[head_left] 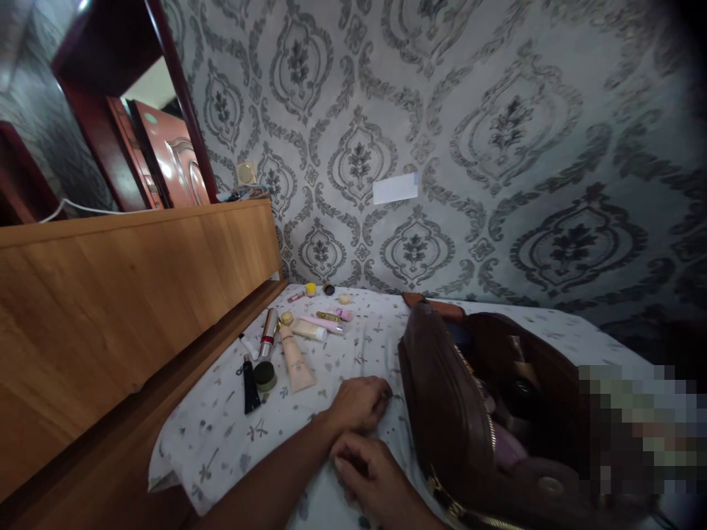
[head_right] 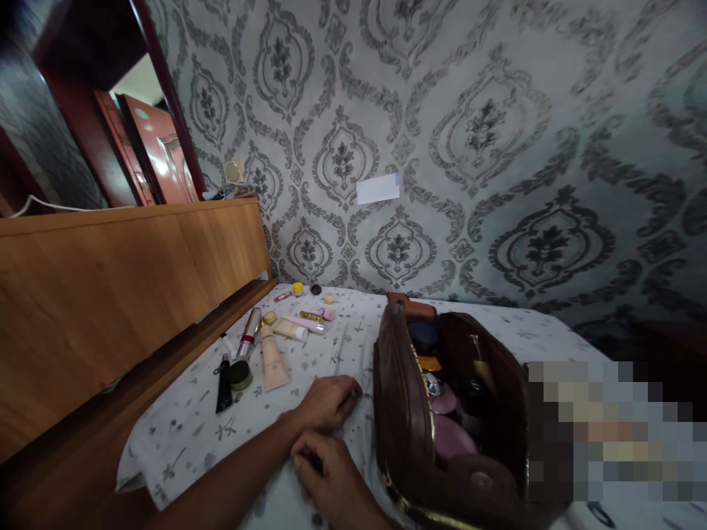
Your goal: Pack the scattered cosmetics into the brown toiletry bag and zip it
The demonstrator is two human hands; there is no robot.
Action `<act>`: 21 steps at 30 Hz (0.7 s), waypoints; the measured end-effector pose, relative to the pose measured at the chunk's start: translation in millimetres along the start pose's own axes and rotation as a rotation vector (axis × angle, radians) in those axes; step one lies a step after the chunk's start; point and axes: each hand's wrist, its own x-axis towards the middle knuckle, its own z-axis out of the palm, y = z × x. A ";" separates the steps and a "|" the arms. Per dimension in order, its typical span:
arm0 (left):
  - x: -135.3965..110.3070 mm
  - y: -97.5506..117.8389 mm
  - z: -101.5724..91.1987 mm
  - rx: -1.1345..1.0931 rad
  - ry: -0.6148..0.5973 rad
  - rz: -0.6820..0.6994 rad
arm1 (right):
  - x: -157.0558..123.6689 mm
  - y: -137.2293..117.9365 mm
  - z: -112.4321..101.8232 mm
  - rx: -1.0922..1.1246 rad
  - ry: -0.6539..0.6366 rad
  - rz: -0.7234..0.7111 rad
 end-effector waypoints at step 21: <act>-14.5 -73.8 -110.2 0.010 0.393 -0.507 | 4.1 -11.2 -12.0 0.279 0.011 0.192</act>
